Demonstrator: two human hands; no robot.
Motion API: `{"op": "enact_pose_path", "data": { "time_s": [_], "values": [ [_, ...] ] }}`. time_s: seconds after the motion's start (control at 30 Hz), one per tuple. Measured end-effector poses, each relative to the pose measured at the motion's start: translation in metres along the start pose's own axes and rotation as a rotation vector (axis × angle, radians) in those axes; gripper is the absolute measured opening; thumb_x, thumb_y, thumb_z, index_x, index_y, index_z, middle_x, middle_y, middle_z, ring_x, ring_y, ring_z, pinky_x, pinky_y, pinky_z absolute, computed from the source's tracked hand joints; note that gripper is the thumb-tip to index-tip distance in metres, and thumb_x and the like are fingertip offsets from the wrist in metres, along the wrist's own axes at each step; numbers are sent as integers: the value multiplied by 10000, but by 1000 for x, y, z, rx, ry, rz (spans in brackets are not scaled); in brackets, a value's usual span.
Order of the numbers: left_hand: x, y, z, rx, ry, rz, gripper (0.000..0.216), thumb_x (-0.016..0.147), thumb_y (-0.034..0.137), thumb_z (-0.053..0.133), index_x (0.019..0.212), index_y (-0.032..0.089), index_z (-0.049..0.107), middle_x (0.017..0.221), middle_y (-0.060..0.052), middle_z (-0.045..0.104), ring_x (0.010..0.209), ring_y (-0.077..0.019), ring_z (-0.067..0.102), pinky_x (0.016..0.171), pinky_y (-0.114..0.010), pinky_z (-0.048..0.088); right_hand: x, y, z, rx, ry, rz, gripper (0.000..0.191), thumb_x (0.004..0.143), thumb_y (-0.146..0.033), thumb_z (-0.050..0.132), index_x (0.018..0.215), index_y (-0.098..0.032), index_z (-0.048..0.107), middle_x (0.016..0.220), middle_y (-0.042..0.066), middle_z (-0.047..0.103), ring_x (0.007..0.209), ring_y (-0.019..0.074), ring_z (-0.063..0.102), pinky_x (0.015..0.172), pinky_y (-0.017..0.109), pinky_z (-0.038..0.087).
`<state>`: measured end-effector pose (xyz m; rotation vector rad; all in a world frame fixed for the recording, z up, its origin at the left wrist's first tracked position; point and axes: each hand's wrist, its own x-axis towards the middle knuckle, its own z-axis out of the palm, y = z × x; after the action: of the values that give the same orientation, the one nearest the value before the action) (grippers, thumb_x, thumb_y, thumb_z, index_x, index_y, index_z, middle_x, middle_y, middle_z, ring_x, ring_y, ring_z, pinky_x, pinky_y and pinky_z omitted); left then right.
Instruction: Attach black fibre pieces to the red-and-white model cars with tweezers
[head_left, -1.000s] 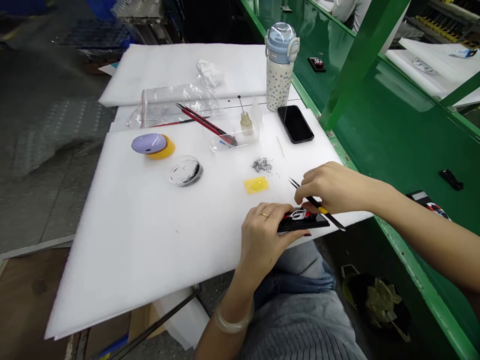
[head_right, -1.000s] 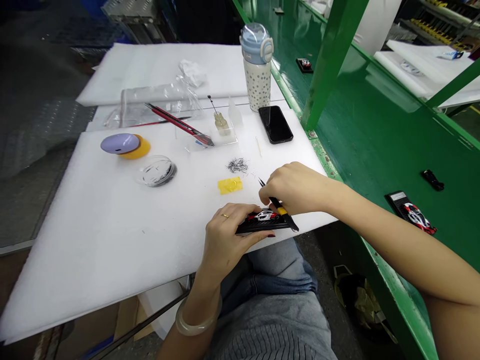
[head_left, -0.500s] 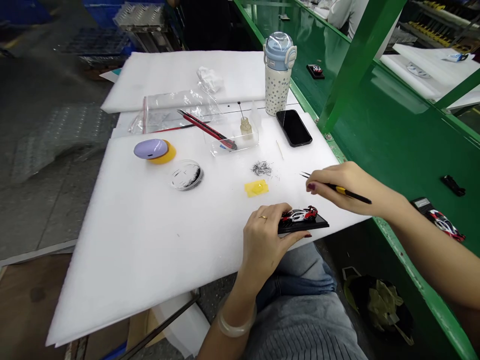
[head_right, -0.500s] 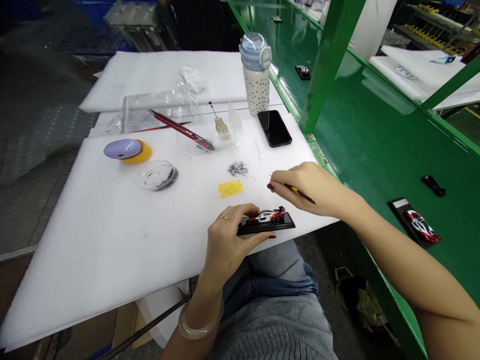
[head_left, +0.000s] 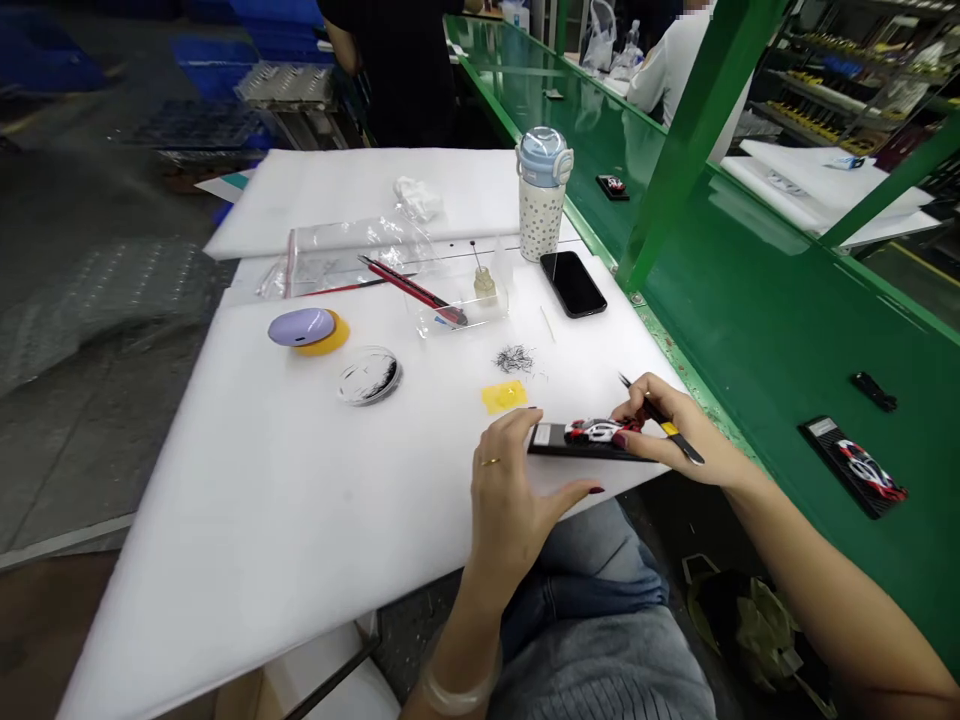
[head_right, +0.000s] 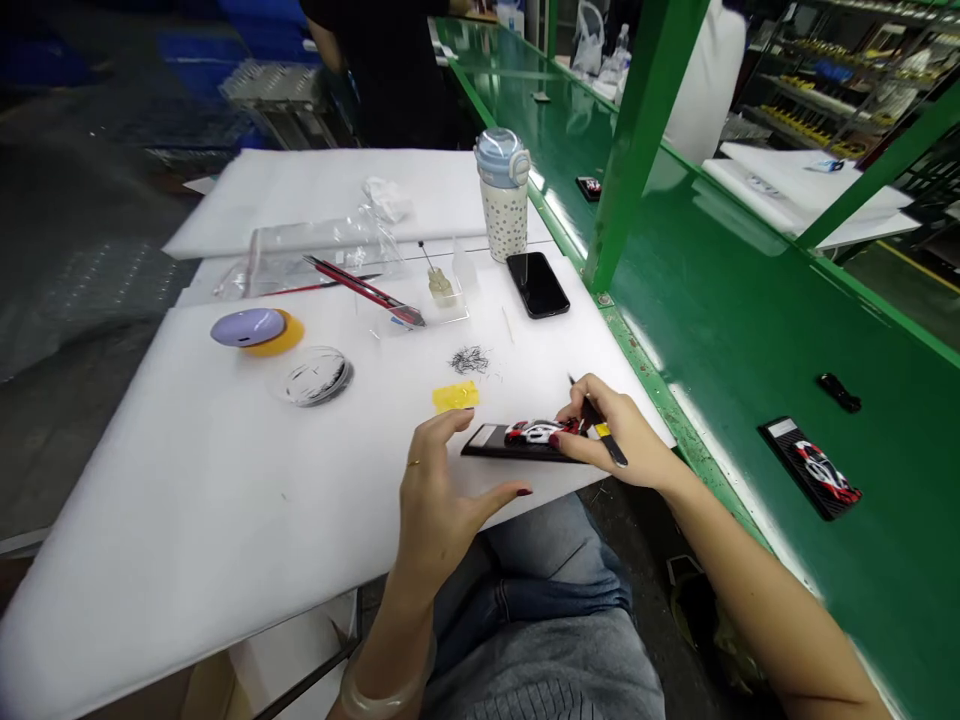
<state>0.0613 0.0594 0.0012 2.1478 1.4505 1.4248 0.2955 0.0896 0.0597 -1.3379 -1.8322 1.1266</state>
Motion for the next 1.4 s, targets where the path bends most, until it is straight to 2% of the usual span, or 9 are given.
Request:
{"op": "enact_pose_path", "data": {
  "time_s": [0.23,0.33,0.53,0.83,0.93,1.1,1.2,1.27,1.4],
  "values": [
    [-3,-9,1,-25,-34,-9,450,966,532,646,1273,215,562,1181,-106,663,1124,-278,665,959,-431,578,-26,32,-46,88,518,187,478,771,-499,816,896,-259,421,911,48,742,774,188,637,716,330,498],
    [-3,-9,1,4,-60,42,296,991,443,631,1181,217,616,1165,-88,663,1078,-262,680,923,-396,573,-37,46,-65,18,585,187,468,784,-510,790,914,-264,414,976,71,756,794,195,654,758,350,515],
    [-5,-10,-1,18,-104,71,188,1006,379,613,1099,220,650,1126,-58,679,1004,-223,697,854,-336,550,-43,90,-101,-444,798,240,382,776,-466,700,912,-269,402,1029,124,766,809,218,644,788,369,495],
    [-6,-10,-1,26,-126,87,221,1029,421,587,1072,216,659,1087,-28,704,983,-192,705,868,-309,515,-50,125,-112,-559,948,332,365,686,-444,726,878,-268,469,955,107,759,747,245,632,723,378,483],
    [-7,-9,-3,15,-127,106,206,1022,396,606,1064,203,664,1072,-31,708,975,-188,701,874,-305,506,-85,115,-114,-594,980,321,346,739,-504,714,904,-262,531,1030,109,764,893,269,687,809,396,514],
    [-8,-9,-4,-31,-149,146,177,1009,348,631,1065,182,661,1028,-42,724,953,-200,699,868,-323,499,-181,97,-110,-731,1184,463,262,818,-491,656,883,-238,666,858,117,756,758,252,689,726,396,525],
    [-10,-10,-5,-28,-177,170,200,1015,368,616,1061,179,665,1013,-50,736,940,-216,697,865,-346,488,-230,93,-101,-709,1323,516,279,916,-451,480,921,-223,641,881,175,755,792,275,743,736,423,560],
    [-10,-11,-6,-36,-194,174,206,1015,369,612,1052,174,668,993,-51,740,920,-221,694,855,-352,480,-251,91,-94,-691,1393,550,263,944,-405,420,958,-226,612,853,180,746,770,278,761,715,424,575],
    [-11,-13,-9,-67,-222,175,209,1013,372,612,1037,173,669,950,-45,741,877,-222,686,830,-354,471,-265,88,-88,-704,1411,649,48,844,-279,595,858,-241,620,827,159,744,806,290,765,756,434,572]
  ]
}}
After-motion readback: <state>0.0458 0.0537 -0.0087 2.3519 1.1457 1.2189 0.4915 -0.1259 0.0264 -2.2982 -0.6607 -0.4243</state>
